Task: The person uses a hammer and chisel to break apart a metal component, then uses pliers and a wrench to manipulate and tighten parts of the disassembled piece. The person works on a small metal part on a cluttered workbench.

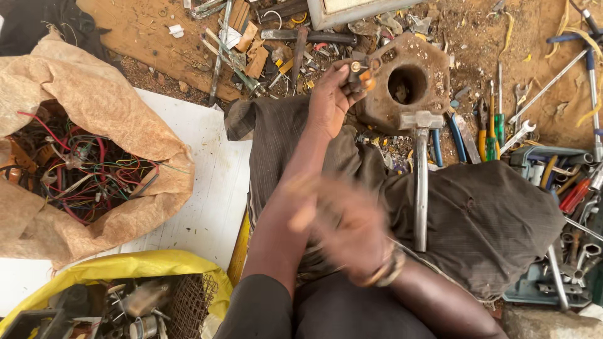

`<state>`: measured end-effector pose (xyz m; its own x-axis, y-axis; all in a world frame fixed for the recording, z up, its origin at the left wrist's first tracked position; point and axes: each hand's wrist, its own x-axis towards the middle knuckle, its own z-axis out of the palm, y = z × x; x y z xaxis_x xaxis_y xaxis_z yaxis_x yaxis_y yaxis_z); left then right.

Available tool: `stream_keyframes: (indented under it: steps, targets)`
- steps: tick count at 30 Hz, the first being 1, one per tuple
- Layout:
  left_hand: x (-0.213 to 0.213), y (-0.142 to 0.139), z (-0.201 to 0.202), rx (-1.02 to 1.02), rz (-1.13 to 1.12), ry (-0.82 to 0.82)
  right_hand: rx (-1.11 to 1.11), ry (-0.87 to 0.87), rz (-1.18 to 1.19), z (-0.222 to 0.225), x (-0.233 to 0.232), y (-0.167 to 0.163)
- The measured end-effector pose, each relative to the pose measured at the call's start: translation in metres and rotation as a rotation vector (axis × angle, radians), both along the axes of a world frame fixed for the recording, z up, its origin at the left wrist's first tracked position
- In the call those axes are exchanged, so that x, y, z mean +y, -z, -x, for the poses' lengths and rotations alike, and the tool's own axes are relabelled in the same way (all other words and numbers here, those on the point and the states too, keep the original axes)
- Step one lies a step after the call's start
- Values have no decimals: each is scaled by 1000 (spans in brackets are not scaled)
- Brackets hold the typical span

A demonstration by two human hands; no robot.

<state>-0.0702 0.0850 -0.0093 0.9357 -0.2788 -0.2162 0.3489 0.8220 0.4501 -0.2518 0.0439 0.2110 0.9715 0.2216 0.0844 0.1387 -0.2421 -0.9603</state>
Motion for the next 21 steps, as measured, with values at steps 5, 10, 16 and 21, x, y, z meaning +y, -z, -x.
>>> stream_keyframes:
  steps: [5,10,16,21]
  targets:
    - [0,-21,15,-199,71,188,-152,539,125,-53,-79,38]
    - [-6,-44,29,-318,28,372,41,458,-160,-65,-124,72]
    - [-2,-57,30,-384,-128,429,-18,477,73,-62,-124,83]
    - [-7,-63,32,-555,-422,363,-121,470,398,-61,-125,76]
